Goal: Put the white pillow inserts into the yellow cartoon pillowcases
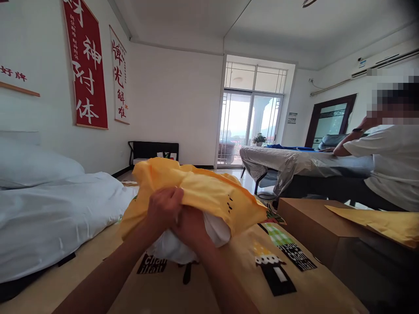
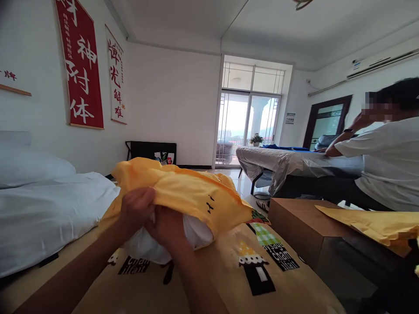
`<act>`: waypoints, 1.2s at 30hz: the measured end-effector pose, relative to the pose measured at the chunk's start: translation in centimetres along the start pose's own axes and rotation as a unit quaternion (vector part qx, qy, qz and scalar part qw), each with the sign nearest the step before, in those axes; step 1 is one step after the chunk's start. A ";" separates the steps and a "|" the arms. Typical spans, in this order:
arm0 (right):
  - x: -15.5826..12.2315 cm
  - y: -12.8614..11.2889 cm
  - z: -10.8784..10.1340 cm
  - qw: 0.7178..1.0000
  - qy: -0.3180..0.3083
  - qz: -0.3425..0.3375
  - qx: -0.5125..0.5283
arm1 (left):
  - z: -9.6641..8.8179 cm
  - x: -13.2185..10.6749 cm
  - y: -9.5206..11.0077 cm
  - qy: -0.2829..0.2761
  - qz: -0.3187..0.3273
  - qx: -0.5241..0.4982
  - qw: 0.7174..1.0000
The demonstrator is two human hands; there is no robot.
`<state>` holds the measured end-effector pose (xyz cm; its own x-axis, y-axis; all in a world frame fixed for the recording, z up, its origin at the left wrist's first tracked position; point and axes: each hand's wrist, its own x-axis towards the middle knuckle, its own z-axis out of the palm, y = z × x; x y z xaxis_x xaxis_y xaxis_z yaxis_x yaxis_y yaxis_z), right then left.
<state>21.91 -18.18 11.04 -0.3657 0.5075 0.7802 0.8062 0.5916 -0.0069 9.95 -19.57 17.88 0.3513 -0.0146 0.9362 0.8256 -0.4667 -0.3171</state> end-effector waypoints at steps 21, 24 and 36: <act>1.9 -2.1 5.8 0.985 -0.116 -0.028 0.128 | -4.3 -1.7 1.3 -0.011 -0.113 -0.050 0.992; 0.5 -3.0 5.2 0.979 -0.132 -0.092 0.122 | -2.4 -2.1 0.6 0.004 -0.082 -0.013 0.997; -8.9 6.5 7.4 0.918 -0.204 0.340 0.000 | -3.0 -10.8 -9.2 -0.086 -0.052 0.191 0.976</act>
<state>26.98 -14.21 -0.54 0.0776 0.9521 0.2957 0.9126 0.0516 -0.4056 -2.70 -17.76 11.15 0.2989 0.1782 0.9375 0.9536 -0.0929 -0.2864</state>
